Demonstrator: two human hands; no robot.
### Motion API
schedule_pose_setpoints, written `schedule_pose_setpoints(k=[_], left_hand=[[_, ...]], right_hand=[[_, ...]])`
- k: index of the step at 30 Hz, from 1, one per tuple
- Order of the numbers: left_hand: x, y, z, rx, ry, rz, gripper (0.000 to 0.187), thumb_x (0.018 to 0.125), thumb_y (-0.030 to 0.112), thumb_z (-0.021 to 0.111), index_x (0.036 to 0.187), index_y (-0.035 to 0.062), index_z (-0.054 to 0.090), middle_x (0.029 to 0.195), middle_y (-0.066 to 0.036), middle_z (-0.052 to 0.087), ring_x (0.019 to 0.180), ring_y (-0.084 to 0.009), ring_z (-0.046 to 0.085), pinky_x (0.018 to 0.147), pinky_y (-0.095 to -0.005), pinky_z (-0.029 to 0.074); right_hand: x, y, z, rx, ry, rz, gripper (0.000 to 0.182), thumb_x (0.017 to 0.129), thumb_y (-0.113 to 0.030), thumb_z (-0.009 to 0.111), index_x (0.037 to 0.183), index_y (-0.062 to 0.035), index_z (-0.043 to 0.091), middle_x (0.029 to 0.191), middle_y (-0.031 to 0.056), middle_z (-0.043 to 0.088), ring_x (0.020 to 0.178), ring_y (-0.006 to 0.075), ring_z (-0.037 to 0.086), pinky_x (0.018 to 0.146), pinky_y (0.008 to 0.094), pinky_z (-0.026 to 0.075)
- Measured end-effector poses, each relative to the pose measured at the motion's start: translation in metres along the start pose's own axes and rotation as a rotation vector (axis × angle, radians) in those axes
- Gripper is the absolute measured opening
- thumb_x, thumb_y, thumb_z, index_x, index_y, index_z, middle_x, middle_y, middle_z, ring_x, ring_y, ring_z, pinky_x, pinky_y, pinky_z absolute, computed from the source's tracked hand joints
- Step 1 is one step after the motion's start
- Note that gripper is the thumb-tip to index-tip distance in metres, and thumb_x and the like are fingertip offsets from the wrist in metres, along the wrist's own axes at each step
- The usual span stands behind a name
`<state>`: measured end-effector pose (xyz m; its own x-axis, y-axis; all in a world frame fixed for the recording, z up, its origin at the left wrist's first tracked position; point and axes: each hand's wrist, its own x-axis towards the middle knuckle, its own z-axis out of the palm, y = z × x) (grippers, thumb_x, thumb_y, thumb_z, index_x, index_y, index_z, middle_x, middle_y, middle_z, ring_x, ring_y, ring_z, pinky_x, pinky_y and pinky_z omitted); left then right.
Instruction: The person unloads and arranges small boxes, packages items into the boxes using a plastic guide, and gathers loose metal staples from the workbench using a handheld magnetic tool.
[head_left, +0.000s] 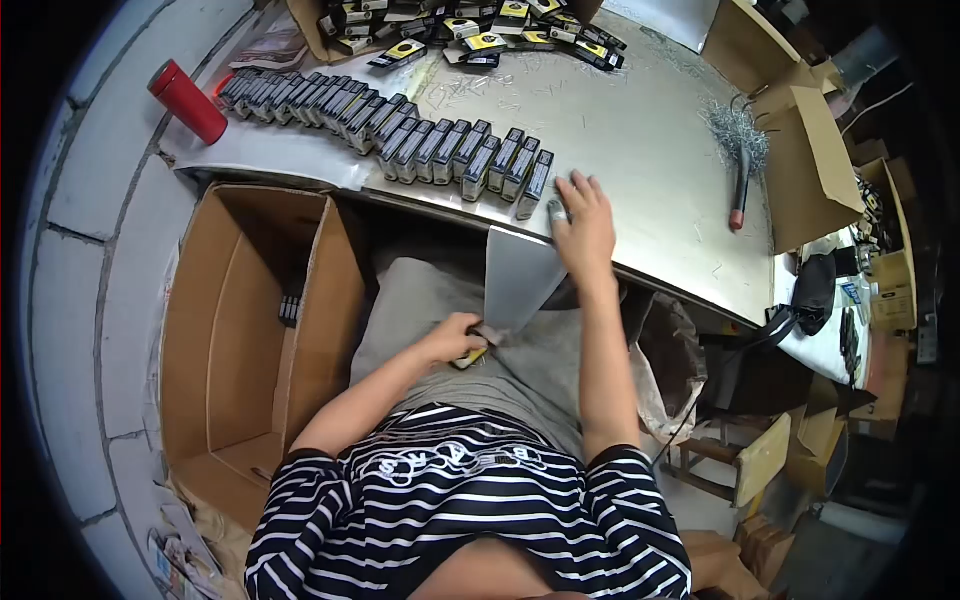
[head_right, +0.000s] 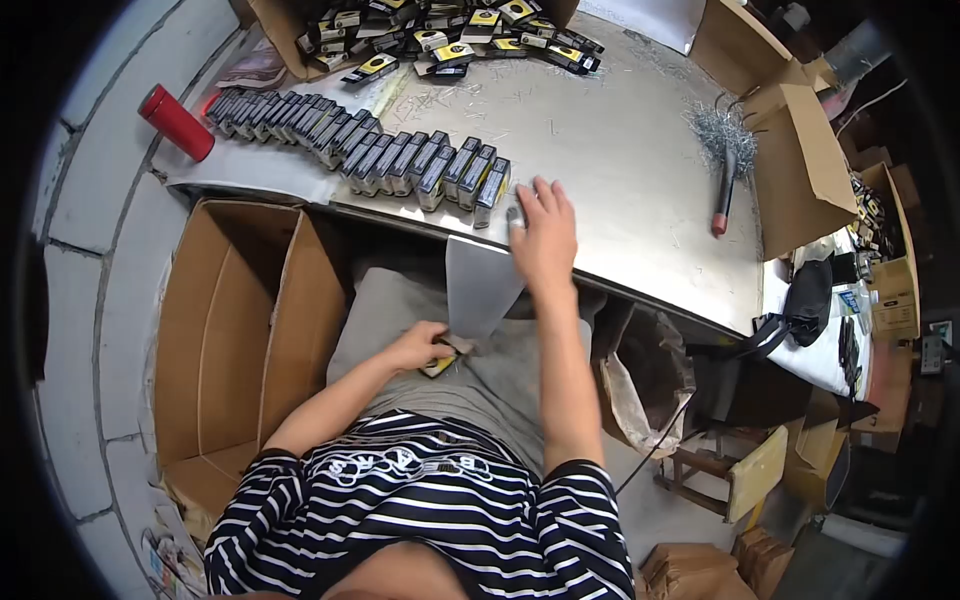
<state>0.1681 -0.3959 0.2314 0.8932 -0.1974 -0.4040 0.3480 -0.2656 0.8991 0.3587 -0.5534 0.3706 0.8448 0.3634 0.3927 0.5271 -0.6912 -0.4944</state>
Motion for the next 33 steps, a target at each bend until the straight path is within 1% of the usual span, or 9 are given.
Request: schedule_pose_setpoints(k=[4, 6, 11, 15, 18, 21, 23, 27, 33], left_hand=[[-0.005, 0.026, 0.009, -0.423, -0.012, -0.321, 0.031, 0.086, 0.031, 0.067, 0.107, 0.0082, 0.064, 0.094, -0.003, 0.065, 0.074, -0.0125, 0.060, 0.061, -0.0291, 0.050], [-0.007, 0.013, 0.017, -0.689, -0.017, -0.333, 0.032, 0.085, 0.030, 0.069, 0.110, 0.0100, 0.063, 0.092, -0.002, 0.066, 0.073, -0.0118, 0.061, 0.058, -0.0265, 0.049], [-0.015, 0.022, 0.019, -0.870, -0.066, -0.246, 0.036, 0.080, 0.008, 0.072, 0.113, 0.0048, 0.059, 0.097, -0.005, 0.067, 0.081, -0.0135, 0.066, 0.068, -0.0276, 0.053], [-0.012, 0.010, 0.017, -0.868, -0.095, -0.215, 0.039, 0.076, 0.001, 0.072, 0.114, 0.0041, 0.059, 0.098, -0.005, 0.067, 0.084, -0.0145, 0.066, 0.071, -0.0264, 0.053], [-0.007, -0.002, 0.023, -0.859, -0.106, -0.082, 0.042, 0.073, -0.005, 0.071, 0.113, 0.0030, 0.060, 0.099, -0.004, 0.067, 0.088, -0.0142, 0.065, 0.074, -0.0260, 0.053], [-0.010, -0.012, 0.028, -0.674, -0.093, -0.093, 0.043, 0.068, -0.007, 0.073, 0.110, 0.0015, 0.063, 0.094, -0.003, 0.068, 0.085, -0.0119, 0.062, 0.077, -0.0253, 0.050], [-0.019, -0.014, 0.033, -0.422, -0.100, -0.163, 0.045, 0.067, -0.008, 0.073, 0.110, -0.0009, 0.063, 0.098, -0.002, 0.067, 0.085, -0.0112, 0.060, 0.079, -0.0253, 0.049], [-0.041, 0.019, 0.022, -0.595, -0.040, 0.003, 0.037, 0.077, -0.003, 0.069, 0.114, -0.0016, 0.061, 0.100, -0.005, 0.067, 0.089, -0.0103, 0.061, 0.082, -0.0238, 0.049], [-0.057, 0.041, 0.022, -0.628, 0.090, 0.091, 0.045, 0.083, -0.002, 0.066, 0.125, -0.0067, 0.051, 0.110, -0.011, 0.064, 0.099, -0.0143, 0.061, 0.086, -0.0276, 0.051]], right_hand=[[-0.043, -0.044, -0.003, -0.064, -0.011, -0.002, 0.048, 0.073, 0.000, 0.055, 0.121, -0.0031, 0.057, 0.136, 0.0143, 0.048, 0.132, 0.0351, 0.037, 0.109, 0.0411, 0.032], [-0.059, -0.059, -0.017, -0.039, -0.083, -0.003, 0.051, 0.070, 0.005, 0.049, 0.120, -0.0026, 0.057, 0.135, 0.0144, 0.050, 0.132, 0.0340, 0.037, 0.109, 0.0410, 0.033], [-0.103, -0.050, -0.050, 0.226, -0.166, -0.022, 0.056, 0.064, 0.018, 0.044, 0.113, -0.0010, 0.061, 0.118, 0.0181, 0.060, 0.117, 0.0328, 0.055, 0.099, 0.0364, 0.043], [-0.144, -0.039, -0.020, 0.410, -0.219, 0.121, 0.049, 0.063, 0.017, 0.047, 0.106, -0.0004, 0.063, 0.105, 0.0188, 0.064, 0.103, 0.0346, 0.061, 0.091, 0.0388, 0.047], [-0.161, -0.048, 0.008, 0.314, -0.464, -0.037, 0.041, 0.071, 0.010, 0.048, 0.106, -0.0026, 0.064, 0.107, 0.0211, 0.063, 0.101, 0.0369, 0.061, 0.086, 0.0426, 0.049], [-0.160, -0.050, 0.000, 0.205, -0.737, 0.105, 0.039, 0.072, 0.007, 0.048, 0.107, -0.0028, 0.064, 0.106, 0.0203, 0.064, 0.098, 0.0375, 0.061, 0.084, 0.0439, 0.049], [-0.155, -0.045, -0.010, 0.224, -0.517, 0.084, 0.039, 0.071, 0.008, 0.051, 0.106, -0.0021, 0.065, 0.102, 0.0188, 0.066, 0.095, 0.0356, 0.063, 0.084, 0.0414, 0.050], [-0.142, -0.034, -0.039, 0.309, -0.334, 0.204, 0.037, 0.074, 0.010, 0.051, 0.106, -0.0011, 0.065, 0.099, 0.0183, 0.067, 0.092, 0.0320, 0.066, 0.082, 0.0345, 0.051], [-0.152, -0.032, -0.051, 0.241, -0.499, 0.218, 0.031, 0.084, -0.003, 0.051, 0.112, -0.0010, 0.063, 0.100, 0.0183, 0.068, 0.092, 0.0293, 0.067, 0.083, 0.0343, 0.049]])
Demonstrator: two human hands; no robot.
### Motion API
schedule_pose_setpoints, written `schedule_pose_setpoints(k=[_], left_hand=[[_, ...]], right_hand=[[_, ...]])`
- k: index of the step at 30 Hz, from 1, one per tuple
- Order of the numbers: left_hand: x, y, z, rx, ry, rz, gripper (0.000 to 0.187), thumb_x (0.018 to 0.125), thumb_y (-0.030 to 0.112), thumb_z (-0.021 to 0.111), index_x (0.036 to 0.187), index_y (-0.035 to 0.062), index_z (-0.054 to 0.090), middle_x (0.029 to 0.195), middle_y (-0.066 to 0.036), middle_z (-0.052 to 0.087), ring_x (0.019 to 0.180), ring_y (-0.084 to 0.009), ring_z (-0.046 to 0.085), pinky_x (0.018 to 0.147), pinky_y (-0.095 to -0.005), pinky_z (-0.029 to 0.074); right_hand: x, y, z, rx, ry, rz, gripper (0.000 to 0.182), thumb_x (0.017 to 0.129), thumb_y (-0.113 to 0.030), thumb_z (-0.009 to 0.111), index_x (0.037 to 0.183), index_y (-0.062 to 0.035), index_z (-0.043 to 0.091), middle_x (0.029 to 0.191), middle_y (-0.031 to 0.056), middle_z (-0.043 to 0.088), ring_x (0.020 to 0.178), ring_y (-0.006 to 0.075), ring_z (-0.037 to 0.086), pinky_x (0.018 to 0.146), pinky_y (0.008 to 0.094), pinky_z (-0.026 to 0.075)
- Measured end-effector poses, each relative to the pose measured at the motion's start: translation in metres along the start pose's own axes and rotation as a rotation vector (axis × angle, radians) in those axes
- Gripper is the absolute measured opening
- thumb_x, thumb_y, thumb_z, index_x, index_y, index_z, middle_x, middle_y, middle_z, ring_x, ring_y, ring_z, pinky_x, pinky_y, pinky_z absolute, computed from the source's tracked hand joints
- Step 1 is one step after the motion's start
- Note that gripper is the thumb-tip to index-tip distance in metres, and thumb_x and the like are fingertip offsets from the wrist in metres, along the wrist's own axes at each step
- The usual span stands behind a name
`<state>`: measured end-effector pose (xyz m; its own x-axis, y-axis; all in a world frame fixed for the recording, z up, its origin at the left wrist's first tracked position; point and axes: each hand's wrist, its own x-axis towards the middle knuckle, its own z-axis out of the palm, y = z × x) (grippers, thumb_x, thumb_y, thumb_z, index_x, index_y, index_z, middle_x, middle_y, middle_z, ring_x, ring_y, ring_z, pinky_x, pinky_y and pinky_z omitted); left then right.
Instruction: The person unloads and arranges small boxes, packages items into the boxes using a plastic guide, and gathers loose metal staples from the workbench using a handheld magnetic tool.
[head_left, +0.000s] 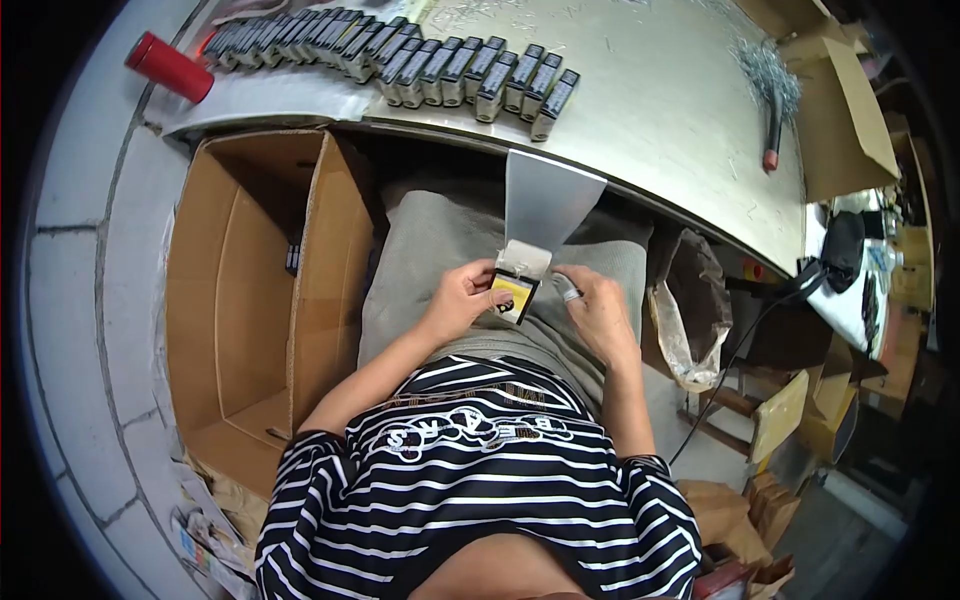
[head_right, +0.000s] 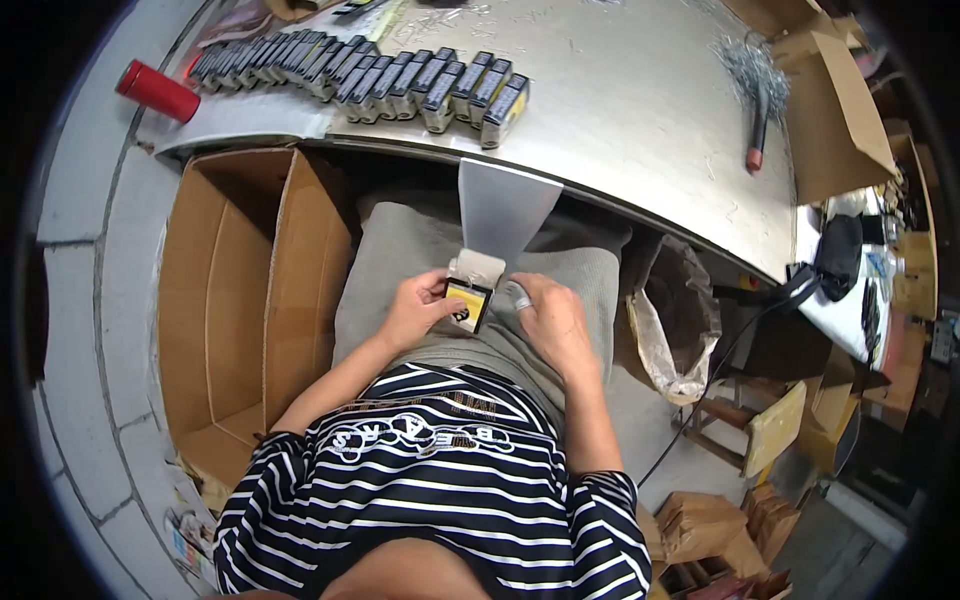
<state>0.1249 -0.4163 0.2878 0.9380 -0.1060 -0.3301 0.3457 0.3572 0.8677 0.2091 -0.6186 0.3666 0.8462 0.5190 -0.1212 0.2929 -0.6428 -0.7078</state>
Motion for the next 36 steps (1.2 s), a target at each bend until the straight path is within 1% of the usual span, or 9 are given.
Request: schedule_pose_setpoints(k=[3, 5, 9, 15, 18, 23, 25, 29, 36], left_hand=[[-0.022, 0.051, 0.035, 0.060, 0.263, 0.357, 0.055, 0.080, -0.002, 0.070, 0.130, -0.0060, 0.047, 0.108, -0.015, 0.064, 0.096, -0.0192, 0.064, 0.085, -0.0304, 0.053], [-0.029, 0.061, 0.028, 0.721, 0.216, 0.737, 0.059, 0.076, 0.007, 0.077, 0.128, -0.0043, 0.051, 0.104, -0.018, 0.065, 0.089, -0.0234, 0.067, 0.078, -0.0317, 0.055], [-0.025, 0.084, 0.043, 1.077, 0.164, 1.098, 0.059, 0.073, 0.015, 0.079, 0.123, -0.0039, 0.053, 0.095, -0.020, 0.064, 0.080, -0.0309, 0.067, 0.066, -0.0350, 0.056], [-0.015, 0.076, 0.030, 0.975, 0.244, 0.848, 0.050, 0.073, 0.015, 0.080, 0.115, 0.0018, 0.055, 0.089, -0.016, 0.064, 0.073, -0.0273, 0.066, 0.061, -0.0319, 0.054], [-0.020, 0.056, 0.032, 0.713, 0.189, 0.658, 0.040, 0.077, 0.006, 0.077, 0.109, -0.0018, 0.054, 0.092, -0.008, 0.065, 0.077, -0.0095, 0.061, 0.066, -0.0238, 0.053], [-0.017, 0.061, 0.045, 0.849, 0.124, 0.791, 0.041, 0.078, 0.005, 0.076, 0.112, -0.0011, 0.053, 0.093, -0.009, 0.065, 0.080, -0.0120, 0.063, 0.069, -0.0248, 0.054], [-0.016, 0.063, 0.058, 0.396, 0.271, 0.651, 0.039, 0.078, 0.006, 0.077, 0.109, -0.0007, 0.054, 0.090, -0.008, 0.065, 0.078, -0.0107, 0.063, 0.066, -0.0241, 0.054], [-0.019, 0.056, 0.036, 0.549, 0.220, 0.643, 0.036, 0.079, 0.003, 0.074, 0.108, -0.0010, 0.052, 0.092, -0.010, 0.065, 0.081, -0.0109, 0.064, 0.068, -0.0237, 0.054], [-0.041, 0.045, 0.029, 0.348, 0.205, 0.478, 0.064, 0.081, -0.006, 0.070, 0.135, -0.0004, 0.035, 0.078, -0.004, 0.057, 0.070, -0.0059, 0.057, 0.060, -0.0187, 0.046]], right_hand=[[0.001, 0.006, 0.019, 0.314, -0.030, -0.086, 0.037, 0.092, -0.015, 0.044, 0.124, -0.0007, 0.055, 0.109, 0.0148, 0.067, 0.094, 0.0280, 0.066, 0.089, 0.0349, 0.048], [0.008, -0.012, 0.022, 0.673, 0.013, -0.229, 0.047, 0.097, -0.025, 0.036, 0.134, 0.0018, 0.045, 0.116, 0.0127, 0.065, 0.097, 0.0262, 0.064, 0.093, 0.0345, 0.046], [0.026, -0.051, 0.022, 1.171, 0.029, -0.202, 0.046, 0.095, -0.022, 0.033, 0.132, 0.0033, 0.045, 0.111, 0.0194, 0.065, 0.101, 0.0207, 0.062, 0.091, 0.0302, 0.047], [0.026, -0.050, 0.034, 1.173, 0.108, -0.123, 0.041, 0.083, -0.003, 0.037, 0.121, 0.0035, 0.051, 0.103, 0.0129, 0.065, 0.096, 0.0174, 0.061, 0.091, 0.0286, 0.046], [0.028, -0.041, 0.044, 1.113, 0.162, -0.124, 0.040, 0.085, -0.004, 0.039, 0.123, 0.0032, 0.049, 0.100, 0.0122, 0.065, 0.091, 0.0168, 0.063, 0.085, 0.0279, 0.049], [0.034, -0.039, 0.026, 1.266, 0.113, 0.005, 0.045, 0.101, -0.029, 0.037, 0.128, 0.0052, 0.045, 0.098, 0.0152, 0.066, 0.085, 0.0192, 0.065, 0.078, 0.0311, 0.052], [0.032, -0.037, 0.028, 1.307, 0.089, -0.018, 0.044, 0.100, -0.027, 0.037, 0.129, 0.0055, 0.045, 0.101, 0.0160, 0.065, 0.088, 0.0198, 0.064, 0.080, 0.0316, 0.052], [0.020, -0.040, 0.034, 1.507, -0.082, 0.012, 0.041, 0.096, -0.015, 0.040, 0.130, 0.0066, 0.045, 0.109, 0.0166, 0.063, 0.095, 0.0201, 0.063, 0.086, 0.0317, 0.051], [-0.002, -0.034, 0.035, 1.174, -0.116, 0.101, 0.021, 0.086, 0.001, 0.059, 0.105, 0.0024, 0.067, 0.101, 0.0114, 0.069, 0.094, 0.0148, 0.063, 0.085, 0.0261, 0.049]])
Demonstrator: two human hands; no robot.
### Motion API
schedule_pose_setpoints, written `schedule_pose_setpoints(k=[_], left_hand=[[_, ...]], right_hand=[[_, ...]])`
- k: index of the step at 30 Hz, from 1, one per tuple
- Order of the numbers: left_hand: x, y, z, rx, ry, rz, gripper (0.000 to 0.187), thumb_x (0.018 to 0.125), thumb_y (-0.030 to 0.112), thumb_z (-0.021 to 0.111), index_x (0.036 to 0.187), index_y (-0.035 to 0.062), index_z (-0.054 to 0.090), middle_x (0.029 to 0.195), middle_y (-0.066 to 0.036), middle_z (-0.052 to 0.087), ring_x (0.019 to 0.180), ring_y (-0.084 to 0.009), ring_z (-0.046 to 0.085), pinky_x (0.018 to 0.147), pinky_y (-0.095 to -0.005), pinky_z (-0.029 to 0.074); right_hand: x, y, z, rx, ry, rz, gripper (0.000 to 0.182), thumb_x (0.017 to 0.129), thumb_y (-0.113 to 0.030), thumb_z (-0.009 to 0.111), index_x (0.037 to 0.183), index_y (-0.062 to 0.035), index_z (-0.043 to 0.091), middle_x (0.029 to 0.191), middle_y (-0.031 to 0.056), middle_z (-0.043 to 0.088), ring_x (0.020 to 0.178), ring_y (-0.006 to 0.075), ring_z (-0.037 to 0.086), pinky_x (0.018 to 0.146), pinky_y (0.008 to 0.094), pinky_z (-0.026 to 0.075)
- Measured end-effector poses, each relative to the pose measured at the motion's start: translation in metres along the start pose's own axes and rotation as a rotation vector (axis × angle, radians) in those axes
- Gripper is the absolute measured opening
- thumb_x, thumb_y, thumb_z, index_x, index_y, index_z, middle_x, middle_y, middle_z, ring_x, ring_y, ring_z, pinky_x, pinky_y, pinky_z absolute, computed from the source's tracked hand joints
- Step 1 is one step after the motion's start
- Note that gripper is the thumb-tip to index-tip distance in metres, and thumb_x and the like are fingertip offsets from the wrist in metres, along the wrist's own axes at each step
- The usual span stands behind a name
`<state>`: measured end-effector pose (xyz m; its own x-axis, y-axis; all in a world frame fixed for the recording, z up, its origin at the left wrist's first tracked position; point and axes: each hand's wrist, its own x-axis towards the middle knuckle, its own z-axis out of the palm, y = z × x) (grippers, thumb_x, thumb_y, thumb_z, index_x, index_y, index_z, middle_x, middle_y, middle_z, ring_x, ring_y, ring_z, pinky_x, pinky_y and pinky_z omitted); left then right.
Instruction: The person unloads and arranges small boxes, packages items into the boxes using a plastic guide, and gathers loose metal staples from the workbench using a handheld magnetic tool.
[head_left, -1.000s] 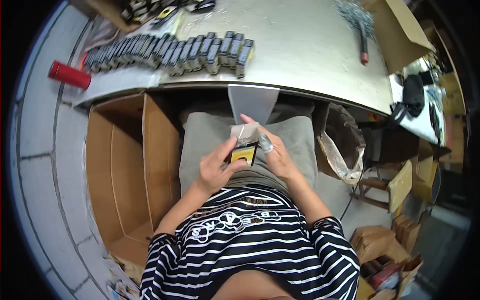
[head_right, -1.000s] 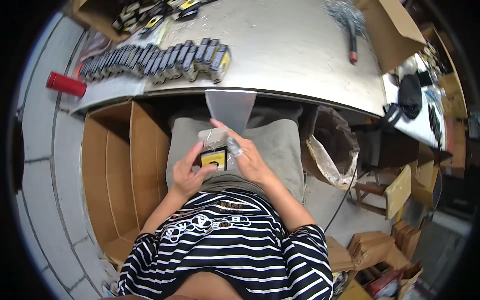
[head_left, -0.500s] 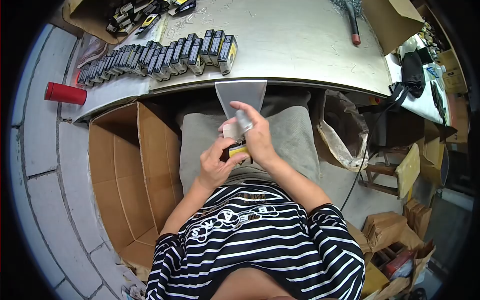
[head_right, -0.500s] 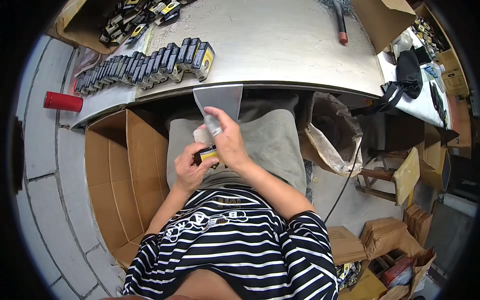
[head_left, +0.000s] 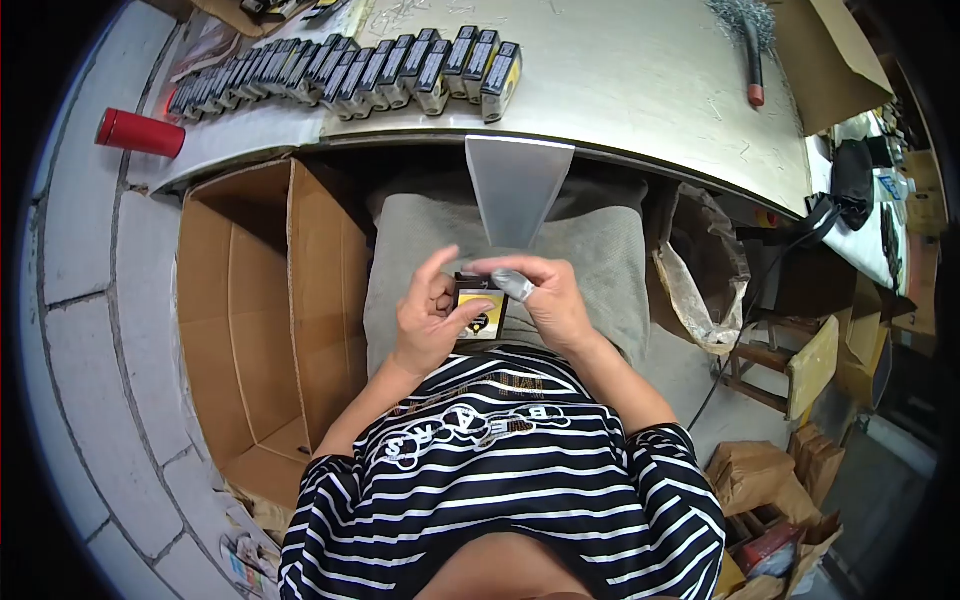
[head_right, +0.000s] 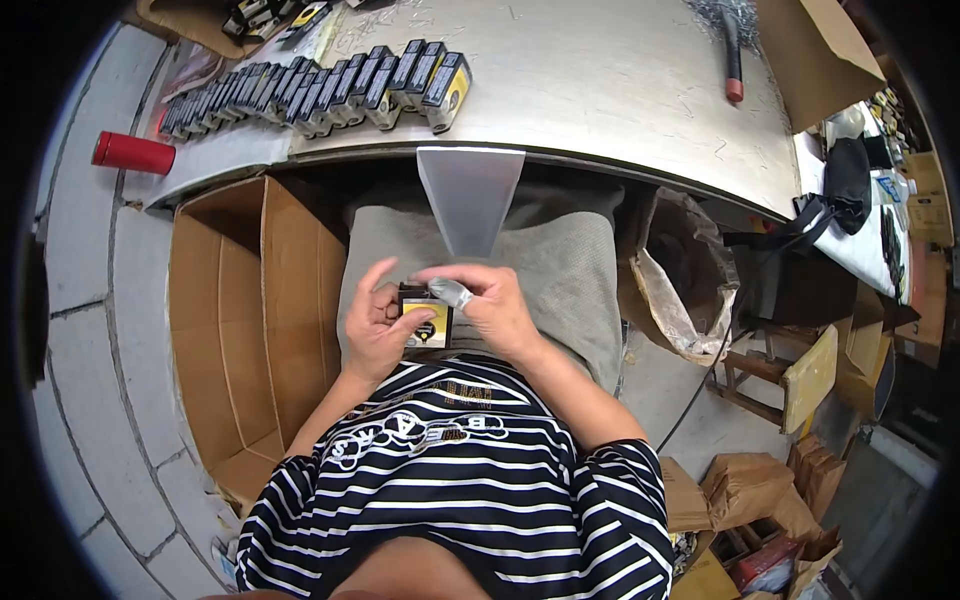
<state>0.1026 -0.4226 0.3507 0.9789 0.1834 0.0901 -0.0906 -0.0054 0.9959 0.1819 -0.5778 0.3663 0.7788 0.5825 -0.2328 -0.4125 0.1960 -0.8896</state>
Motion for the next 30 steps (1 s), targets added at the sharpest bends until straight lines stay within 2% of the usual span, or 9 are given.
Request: schedule_pose_setpoints(k=[2, 7, 10, 13, 18, 22, 25, 27, 30], left_hand=[[-0.005, 0.004, 0.002, -0.040, 0.002, -0.040, 0.068, 0.080, -0.006, 0.070, 0.137, -0.0002, 0.032, 0.077, -0.004, 0.056, 0.070, -0.0062, 0.058, 0.059, -0.0184, 0.046], [0.004, 0.011, 0.006, -0.066, -0.026, -0.115, 0.079, 0.078, -0.012, 0.068, 0.143, 0.0009, 0.024, 0.077, -0.004, 0.055, 0.071, -0.0062, 0.057, 0.061, -0.0162, 0.043], [0.008, 0.005, 0.009, -0.010, -0.061, -0.091, 0.083, 0.078, -0.011, 0.069, 0.145, 0.0013, 0.021, 0.081, -0.004, 0.057, 0.070, -0.0053, 0.055, 0.061, -0.0160, 0.042], [0.011, 0.004, 0.008, 0.115, -0.141, -0.027, 0.082, 0.078, -0.005, 0.073, 0.144, 0.0001, 0.024, 0.074, -0.001, 0.055, 0.064, -0.0018, 0.047, 0.055, -0.0151, 0.035], [0.024, 0.010, 0.014, 0.133, -0.140, -0.008, 0.071, 0.078, -0.003, 0.073, 0.139, -0.0003, 0.037, 0.072, 0.000, 0.055, 0.061, -0.0014, 0.046, 0.052, -0.0155, 0.034], [0.045, 0.012, 0.018, -0.017, -0.140, -0.069, 0.049, 0.079, -0.008, 0.068, 0.126, -0.0017, 0.054, 0.079, -0.003, 0.062, 0.068, -0.0050, 0.058, 0.058, -0.0175, 0.046], [0.076, 0.026, 0.042, -0.226, -0.080, -0.065, 0.029, 0.082, -0.007, 0.066, 0.111, -0.0026, 0.065, 0.091, -0.008, 0.068, 0.075, -0.0083, 0.062, 0.064, -0.0194, 0.050], [0.106, 0.047, 0.055, -0.012, -0.134, 0.147, 0.025, 0.082, -0.005, 0.067, 0.107, -0.0033, 0.066, 0.093, -0.008, 0.069, 0.077, -0.0079, 0.063, 0.066, -0.0197, 0.051], [0.148, 0.067, 0.077, -0.033, -0.202, 0.168, 0.020, 0.083, -0.001, 0.068, 0.103, -0.0033, 0.067, 0.089, -0.006, 0.069, 0.075, -0.0061, 0.061, 0.064, -0.0200, 0.051]], right_hand=[[-0.004, 0.014, -0.002, 0.023, -0.047, -0.100, 0.018, 0.087, -0.002, 0.061, 0.103, 0.0020, 0.069, 0.099, 0.0079, 0.069, 0.091, 0.0117, 0.062, 0.083, 0.0252, 0.049], [0.004, 0.006, -0.006, -0.094, 0.057, -0.045, 0.016, 0.083, 0.002, 0.064, 0.097, 0.0026, 0.070, 0.089, 0.0043, 0.069, 0.081, 0.0088, 0.062, 0.073, 0.0225, 0.050], [0.008, -0.001, -0.016, -0.129, 0.082, -0.053, 0.015, 0.083, 0.002, 0.063, 0.096, 0.0033, 0.070, 0.087, 0.0038, 0.069, 0.079, 0.0084, 0.062, 0.071, 0.0221, 0.050], [0.004, -0.004, -0.021, -0.124, 0.123, -0.016, 0.013, 0.082, 0.002, 0.064, 0.094, 0.0028, 0.070, 0.085, 0.0034, 0.069, 0.077, 0.0079, 0.062, 0.070, 0.0215, 0.050], [0.002, -0.008, -0.031, -0.133, 0.098, -0.059, 0.015, 0.083, 0.001, 0.064, 0.097, 0.0024, 0.070, 0.087, 0.0047, 0.070, 0.078, 0.0091, 0.064, 0.072, 0.0227, 0.051], [0.001, -0.019, -0.030, -0.114, 0.075, -0.111, 0.016, 0.084, -0.001, 0.065, 0.098, 0.0025, 0.070, 0.094, 0.0094, 0.071, 0.084, 0.0128, 0.065, 0.077, 0.0243, 0.051], [0.006, -0.032, -0.031, -0.176, 0.257, -0.248, 0.015, 0.086, -0.002, 0.062, 0.099, 0.0007, 0.069, 0.097, 0.0074, 0.070, 0.089, 0.0114, 0.063, 0.081, 0.0245, 0.049], [0.016, -0.043, -0.036, -0.099, 0.350, -0.425, 0.011, 0.089, -0.006, 0.062, 0.096, 0.0002, 0.068, 0.096, 0.0061, 0.069, 0.088, 0.0107, 0.061, 0.080, 0.0239, 0.048], [0.034, -0.076, -0.048, -0.059, 0.470, -0.571, 0.015, 0.091, -0.012, 0.063, 0.094, 0.0020, 0.066, 0.092, 0.0059, 0.067, 0.082, 0.0103, 0.059, 0.077, 0.0229, 0.047]])
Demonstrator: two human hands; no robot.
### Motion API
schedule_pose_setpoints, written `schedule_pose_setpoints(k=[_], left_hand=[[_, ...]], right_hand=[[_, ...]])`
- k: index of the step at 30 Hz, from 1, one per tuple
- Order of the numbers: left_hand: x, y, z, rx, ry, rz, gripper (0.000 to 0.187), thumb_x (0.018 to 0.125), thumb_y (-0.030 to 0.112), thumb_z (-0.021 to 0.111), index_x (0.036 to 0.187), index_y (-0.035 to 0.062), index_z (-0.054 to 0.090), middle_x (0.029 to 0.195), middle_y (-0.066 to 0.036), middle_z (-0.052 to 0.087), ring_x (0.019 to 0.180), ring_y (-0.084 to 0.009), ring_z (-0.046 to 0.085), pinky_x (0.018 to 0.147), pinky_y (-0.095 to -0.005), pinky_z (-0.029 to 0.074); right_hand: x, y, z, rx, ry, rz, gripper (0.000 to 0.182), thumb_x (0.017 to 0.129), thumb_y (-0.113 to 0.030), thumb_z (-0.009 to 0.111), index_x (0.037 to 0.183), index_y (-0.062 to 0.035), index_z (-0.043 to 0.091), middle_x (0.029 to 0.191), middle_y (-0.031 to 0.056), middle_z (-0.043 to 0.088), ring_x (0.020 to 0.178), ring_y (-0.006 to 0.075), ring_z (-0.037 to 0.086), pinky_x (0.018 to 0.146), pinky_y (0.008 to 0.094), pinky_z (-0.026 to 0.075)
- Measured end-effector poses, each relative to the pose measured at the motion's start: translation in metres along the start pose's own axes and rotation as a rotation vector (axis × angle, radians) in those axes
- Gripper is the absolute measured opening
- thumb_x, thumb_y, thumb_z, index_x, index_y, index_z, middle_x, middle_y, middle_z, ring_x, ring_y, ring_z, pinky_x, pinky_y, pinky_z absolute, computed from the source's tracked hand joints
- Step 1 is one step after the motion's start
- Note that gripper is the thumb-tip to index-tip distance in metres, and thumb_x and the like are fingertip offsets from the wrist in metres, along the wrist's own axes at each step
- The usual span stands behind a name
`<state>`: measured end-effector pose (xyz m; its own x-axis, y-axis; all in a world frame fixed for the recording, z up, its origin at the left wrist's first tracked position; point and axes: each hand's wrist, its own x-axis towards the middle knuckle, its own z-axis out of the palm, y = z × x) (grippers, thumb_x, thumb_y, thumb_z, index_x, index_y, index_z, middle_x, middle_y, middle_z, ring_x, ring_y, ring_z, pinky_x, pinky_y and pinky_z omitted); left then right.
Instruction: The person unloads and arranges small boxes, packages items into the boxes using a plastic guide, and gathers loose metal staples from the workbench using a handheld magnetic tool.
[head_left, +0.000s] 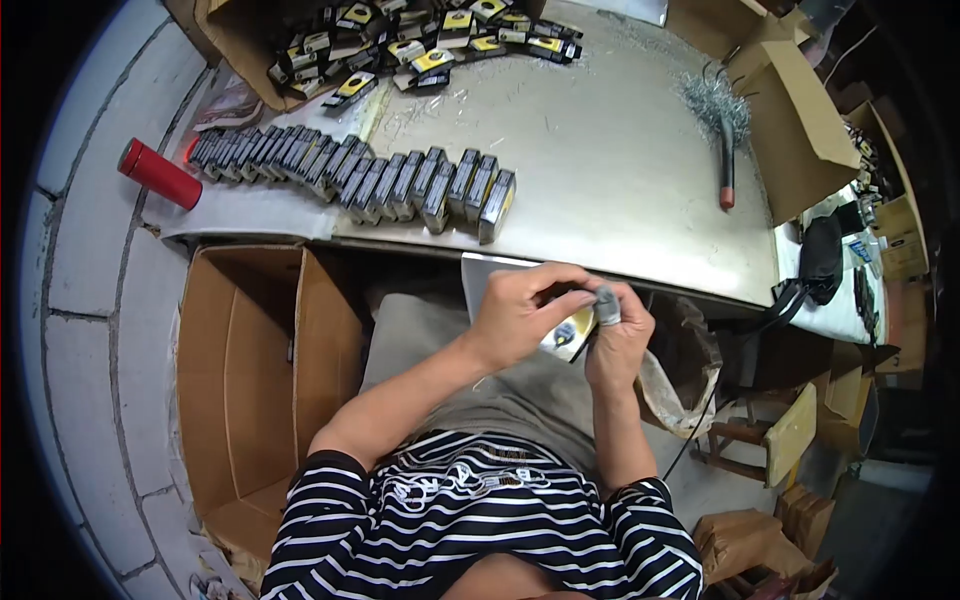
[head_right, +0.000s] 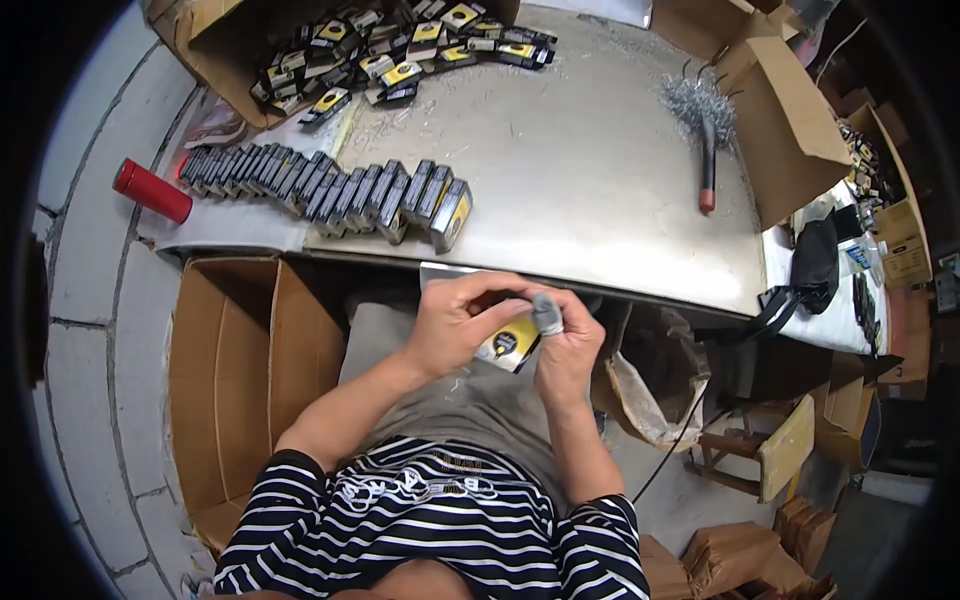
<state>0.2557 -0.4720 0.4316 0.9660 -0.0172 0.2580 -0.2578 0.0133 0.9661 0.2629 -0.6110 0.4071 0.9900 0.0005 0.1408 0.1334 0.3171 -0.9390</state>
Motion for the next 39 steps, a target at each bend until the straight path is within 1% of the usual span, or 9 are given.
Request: schedule_pose_setpoints(k=[6, 9, 12, 16, 18, 25, 30, 34, 39], left_hand=[[0.087, -0.002, -0.029, 1.133, -0.037, 0.366, 0.011, 0.079, 0.012, 0.067, 0.088, 0.0069, 0.064, 0.080, -0.010, 0.060, 0.073, -0.0241, 0.061, 0.059, -0.0295, 0.049], [0.131, -0.025, -0.067, 1.369, -0.200, 0.364, 0.011, 0.077, 0.009, 0.060, 0.085, 0.0027, 0.058, 0.094, -0.014, 0.057, 0.093, -0.0305, 0.055, 0.081, -0.0436, 0.044], [0.149, -0.026, -0.072, 1.267, -0.588, 0.031, 0.018, 0.077, 0.013, 0.062, 0.089, 0.0007, 0.057, 0.102, -0.017, 0.055, 0.107, -0.0329, 0.052, 0.096, -0.0462, 0.038], [0.211, -0.027, -0.077, 1.106, -0.430, 0.365, 0.045, 0.078, 0.010, 0.063, 0.119, -0.0023, 0.049, 0.123, -0.021, 0.051, 0.116, -0.0363, 0.049, 0.101, -0.0473, 0.036], [0.287, -0.059, -0.087, 1.163, -0.435, 0.407, 0.051, 0.078, 0.004, 0.059, 0.127, -0.0012, 0.045, 0.132, -0.019, 0.048, 0.120, -0.0358, 0.047, 0.098, -0.0439, 0.041], [0.416, -0.138, -0.140, 1.716, -0.421, 0.273, 0.036, 0.078, 0.005, 0.059, 0.114, 0.0078, 0.057, 0.123, -0.007, 0.055, 0.119, -0.0287, 0.049, 0.084, -0.0403, 0.050], [0.409, -0.104, -0.173, 1.135, -0.056, 0.175, 0.029, 0.075, 0.009, 0.061, 0.103, 0.0068, 0.066, 0.098, -0.009, 0.068, 0.095, -0.0337, 0.063, 0.081, -0.0414, 0.052], [0.353, -0.021, -0.171, 0.561, 0.257, 0.165, 0.032, 0.071, 0.017, 0.068, 0.095, -0.0047, 0.061, 0.080, -0.010, 0.064, 0.072, -0.0132, 0.060, 0.065, -0.0287, 0.048], [0.200, 0.047, -0.161, -0.066, 0.214, 0.083, 0.035, 0.076, 0.012, 0.069, 0.106, -0.0038, 0.061, 0.092, -0.005, 0.065, 0.082, -0.0131, 0.061, 0.073, -0.0261, 0.049]], right_hand=[[0.131, -0.012, -0.019, -0.659, -0.226, -0.035, 0.016, 0.087, -0.005, 0.059, 0.097, -0.0005, 0.071, 0.086, 0.0092, 0.071, 0.077, 0.0102, 0.062, 0.073, 0.0240, 0.048], [0.258, 0.009, -0.041, -0.974, -0.208, -0.166, 0.023, 0.087, -0.012, 0.054, 0.097, 0.0014, 0.070, 0.091, 0.0162, 0.071, 0.082, 0.0193, 0.067, 0.077, 0.0291, 0.050], [0.405, 0.062, -0.057, -1.241, -0.033, -0.359, 0.029, 0.084, -0.013, 0.054, 0.108, -0.0007, 0.066, 0.099, 0.0220, 0.067, 0.094, 0.0337, 0.065, 0.085, 0.0390, 0.049], [0.546, 0.136, -0.034, -1.199, 0.135, -0.591, 0.044, 0.082, -0.015, 0.055, 0.124, -0.0039, 0.056, 0.120, 0.0253, 0.058, 0.112, 0.0381, 0.056, 0.096, 0.0435, 0.044], [0.548, 0.142, 0.000, -1.245, -0.210, -0.274, 0.048, 0.084, -0.020, 0.053, 0.129, -0.0034, 0.051, 0.130, 0.0227, 0.052, 0.122, 0.0382, 0.048, 0.102, 0.0420, 0.039], [0.430, 0.108, 0.021, -1.274, -0.836, -0.420, 0.053, 0.082, -0.001, 0.042, 0.134, -0.0039, 0.047, 0.146, 0.0178, 0.037, 0.136, 0.0357, 0.032, 0.113, 0.0389, 0.027], [0.388, 0.113, 0.042, -1.202, -0.732, -0.378, 0.053, 0.088, -0.016, 0.049, 0.139, -0.0076, 0.041, 0.146, 0.0186, 0.036, 0.138, 0.0354, 0.028, 0.114, 0.0397, 0.025], [0.354, 0.141, 0.106, -1.227, -0.707, -0.461, 0.063, 0.089, -0.037, 0.052, 0.144, -0.0132, 0.035, 0.150, 0.0165, 0.029, 0.139, 0.0378, 0.024, 0.115, 0.0442, 0.021], [0.260, 0.087, 0.131, -1.616, -1.021, -0.351, 0.068, 0.087, -0.048, 0.049, 0.148, -0.0298, 0.025, 0.156, 0.0075, 0.017, 0.144, 0.0350, 0.012, 0.108, 0.0680, 0.010]])
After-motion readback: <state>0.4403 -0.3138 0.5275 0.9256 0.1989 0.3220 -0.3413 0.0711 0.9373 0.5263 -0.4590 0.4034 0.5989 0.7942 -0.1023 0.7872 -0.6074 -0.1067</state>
